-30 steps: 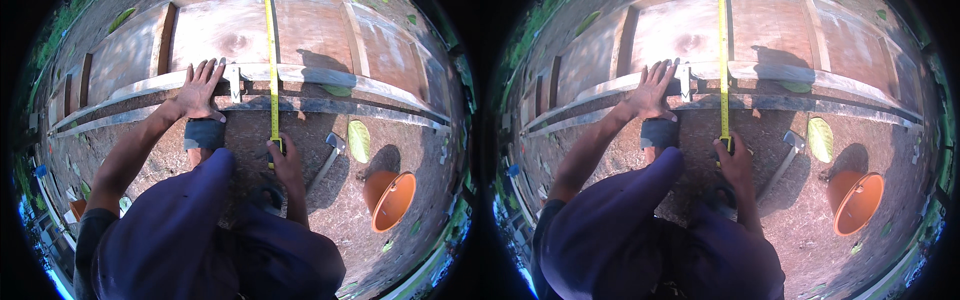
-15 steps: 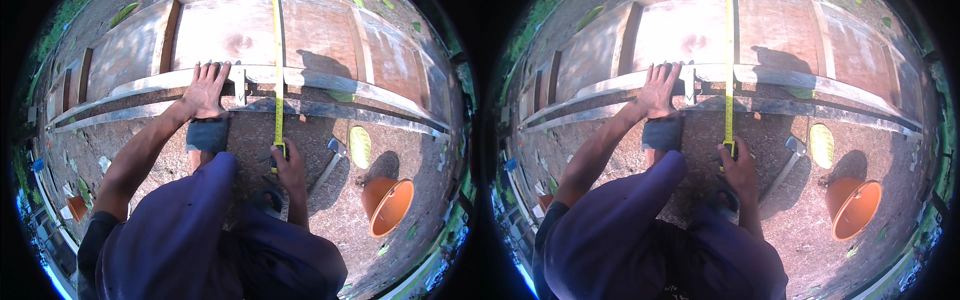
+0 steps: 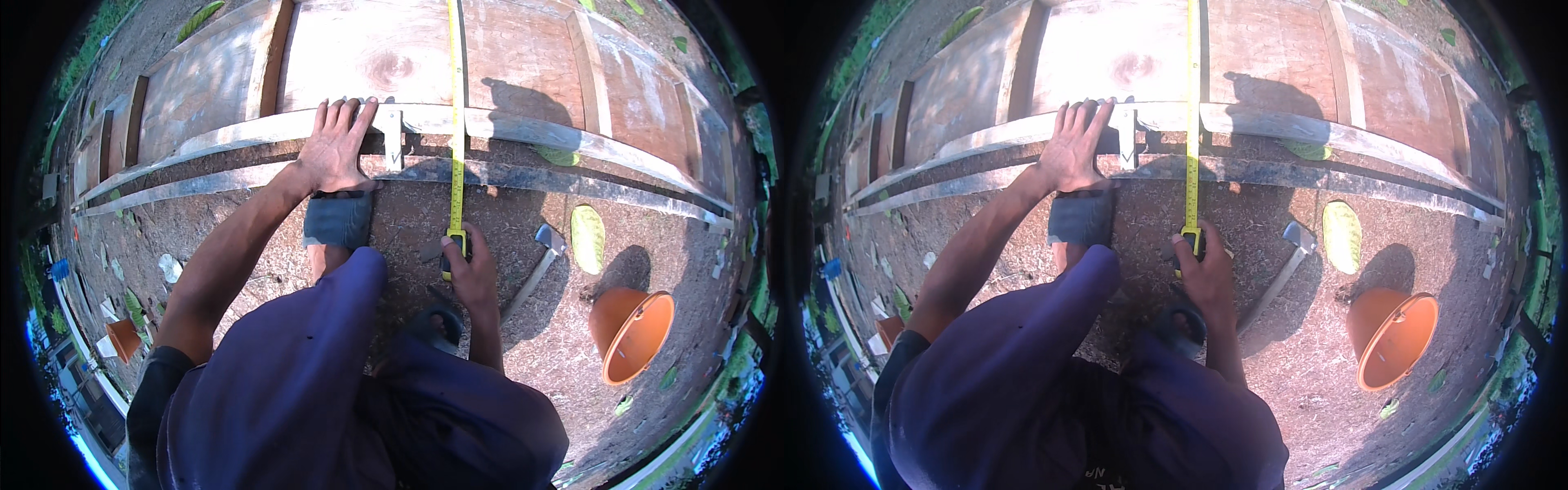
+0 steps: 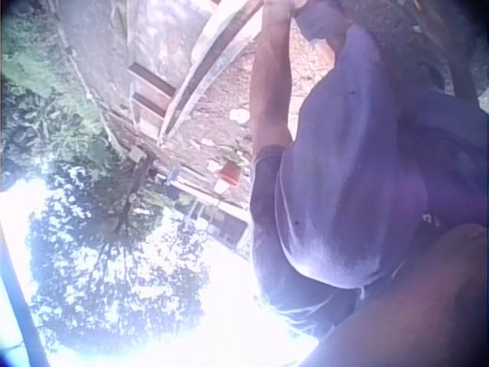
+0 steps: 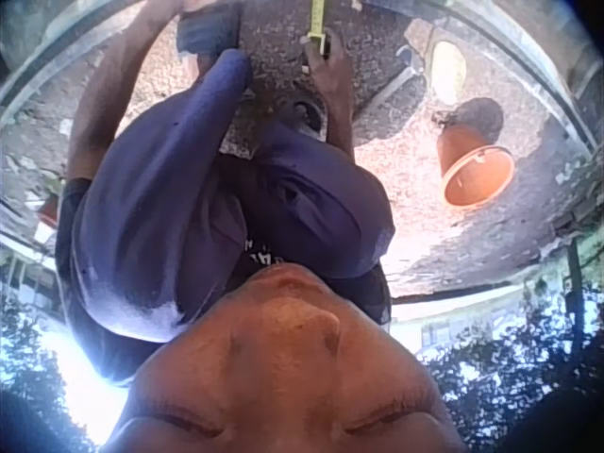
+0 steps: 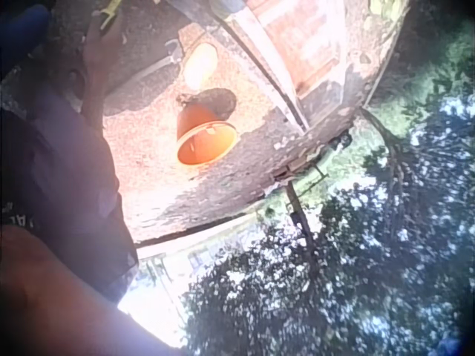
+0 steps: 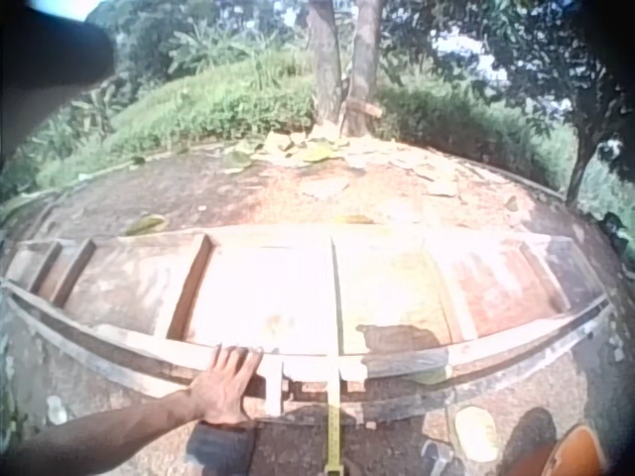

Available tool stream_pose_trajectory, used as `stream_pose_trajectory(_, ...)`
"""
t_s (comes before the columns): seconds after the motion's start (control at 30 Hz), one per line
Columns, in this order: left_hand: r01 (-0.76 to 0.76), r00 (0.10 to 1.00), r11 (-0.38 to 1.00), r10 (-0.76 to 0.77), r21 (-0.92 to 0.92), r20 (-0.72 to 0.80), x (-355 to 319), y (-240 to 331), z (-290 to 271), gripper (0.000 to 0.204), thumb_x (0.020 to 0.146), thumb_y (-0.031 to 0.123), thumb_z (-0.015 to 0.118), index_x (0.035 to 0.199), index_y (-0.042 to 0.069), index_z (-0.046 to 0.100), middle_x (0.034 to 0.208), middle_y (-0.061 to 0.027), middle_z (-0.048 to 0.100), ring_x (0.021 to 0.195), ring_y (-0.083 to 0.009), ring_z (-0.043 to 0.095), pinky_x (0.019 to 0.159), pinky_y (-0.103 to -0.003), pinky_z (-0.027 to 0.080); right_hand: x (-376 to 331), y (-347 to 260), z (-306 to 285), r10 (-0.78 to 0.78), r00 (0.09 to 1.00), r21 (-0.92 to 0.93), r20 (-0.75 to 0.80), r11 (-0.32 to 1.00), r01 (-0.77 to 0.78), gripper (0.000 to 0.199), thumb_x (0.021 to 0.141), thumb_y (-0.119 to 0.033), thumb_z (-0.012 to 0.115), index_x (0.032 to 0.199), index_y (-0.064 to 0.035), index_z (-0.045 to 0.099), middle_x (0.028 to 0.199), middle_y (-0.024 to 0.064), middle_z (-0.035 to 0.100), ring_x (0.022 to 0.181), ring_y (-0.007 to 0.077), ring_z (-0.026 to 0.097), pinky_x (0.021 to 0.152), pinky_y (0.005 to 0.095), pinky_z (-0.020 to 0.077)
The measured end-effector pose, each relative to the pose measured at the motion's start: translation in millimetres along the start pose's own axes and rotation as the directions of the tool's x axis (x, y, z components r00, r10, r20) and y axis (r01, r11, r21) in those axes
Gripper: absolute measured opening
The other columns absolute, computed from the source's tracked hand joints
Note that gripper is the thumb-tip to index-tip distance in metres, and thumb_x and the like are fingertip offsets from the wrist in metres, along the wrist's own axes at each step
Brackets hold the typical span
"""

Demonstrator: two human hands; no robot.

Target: The person measures a wooden frame with a tape measure, then uses a hammer to drive nails into the wood to secure cross-pieces. The person repeatedly measures and hammers nails to assemble the structure.

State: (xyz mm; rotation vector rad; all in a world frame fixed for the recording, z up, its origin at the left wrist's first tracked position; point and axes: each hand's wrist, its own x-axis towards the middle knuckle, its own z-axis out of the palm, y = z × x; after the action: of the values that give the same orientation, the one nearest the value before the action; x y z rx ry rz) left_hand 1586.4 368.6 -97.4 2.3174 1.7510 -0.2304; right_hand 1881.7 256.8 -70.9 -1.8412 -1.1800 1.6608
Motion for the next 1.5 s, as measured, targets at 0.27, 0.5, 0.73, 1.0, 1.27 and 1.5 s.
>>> stream_pose_trajectory(0.27, -0.016, 0.999, 1.000, 0.016, -0.019, -0.035, 1.0, -0.1, -0.3, 0.144, 0.059, 0.069, 0.085, 0.163, 0.002, 0.011, 0.150, -0.0317, 0.035, 0.145, -0.0495, 0.029, 0.124, -0.063, 0.016, -3.0, 12.7, 5.7, -0.151, 0.967, 0.251, -0.206, 0.947, 0.201, 0.073, 0.098, -0.020, 0.068, 0.157, -0.0022, 0.030, 0.108, 0.0118, 0.066, 0.089, 0.0130, 0.063, 0.074, 0.0279, 0.0521)
stream_pose_trajectory(0.5, 0.003, 1.000, 1.000, -0.003, -0.014, -0.011, 0.4, 0.2, -3.4, 0.145, 0.059, 0.072, 0.084, 0.163, 0.003, 0.011, 0.150, -0.0314, 0.034, 0.146, -0.0486, 0.028, 0.124, -0.063, 0.015, -29.2, 45.0, -19.2, -0.179, 0.936, -0.084, -0.304, 0.983, 0.161, 0.081, 0.086, -0.018, 0.076, 0.154, -0.0006, 0.035, 0.126, 0.0247, 0.059, 0.110, 0.0338, 0.064, 0.096, 0.0426, 0.0506)
stream_pose_trajectory(0.73, 0.014, 1.000, 1.000, -0.014, 0.009, 0.004, 0.4, 1.0, -0.5, 0.147, 0.058, 0.076, 0.082, 0.164, 0.005, 0.009, 0.153, -0.0293, 0.032, 0.147, -0.0472, 0.026, 0.124, -0.063, 0.015, -78.5, 125.7, -58.1, -0.291, 0.701, -0.568, -0.651, 0.800, -0.195, 0.051, 0.090, -0.021, 0.076, 0.130, 0.0028, 0.056, 0.123, 0.0241, 0.059, 0.114, 0.0345, 0.060, 0.097, 0.0462, 0.0480)
stream_pose_trajectory(1.0, 0.011, 1.000, 1.000, -0.012, 0.018, 0.026, -6.1, -1.0, -4.2, 0.147, 0.060, 0.074, 0.083, 0.164, 0.006, 0.005, 0.153, -0.0321, 0.032, 0.148, -0.0493, 0.027, 0.125, -0.063, 0.014, -68.5, 141.2, -64.5, -0.015, 0.873, -0.429, -0.488, 0.875, -0.225, 0.041, 0.095, -0.024, 0.069, 0.120, 0.0066, 0.057, 0.096, 0.0224, 0.065, 0.091, 0.0319, 0.065, 0.084, 0.0440, 0.0522)
stream_pose_trajectory(1.27, -0.003, 0.996, 0.999, 0.000, 0.036, 0.089, 2.3, 1.7, -9.4, 0.145, 0.063, 0.075, 0.080, 0.164, 0.006, 0.002, 0.157, -0.0311, 0.029, 0.151, -0.0482, 0.023, 0.126, -0.063, 0.013, -72.3, 107.6, -61.0, 0.128, 0.852, -0.010, -0.507, 0.988, -0.155, 0.030, 0.103, -0.025, 0.057, 0.112, 0.0042, 0.059, 0.081, 0.0137, 0.059, 0.062, 0.0225, 0.058, 0.057, 0.0388, 0.0442)
stream_pose_trajectory(1.5, 0.008, 0.997, 1.000, -0.009, 0.022, 0.071, -0.9, -0.1, -9.3, 0.140, 0.064, 0.075, 0.079, 0.165, 0.007, 0.008, 0.159, -0.0270, 0.029, 0.150, -0.0461, 0.025, 0.125, -0.063, 0.014, -23.7, -11.3, -27.4, -0.373, 0.927, -0.247, 0.029, 0.896, 0.368, 0.024, 0.110, -0.025, 0.051, 0.109, -0.0023, 0.058, 0.069, 0.0029, 0.057, 0.057, 0.0107, 0.057, 0.052, 0.0313, 0.0433)
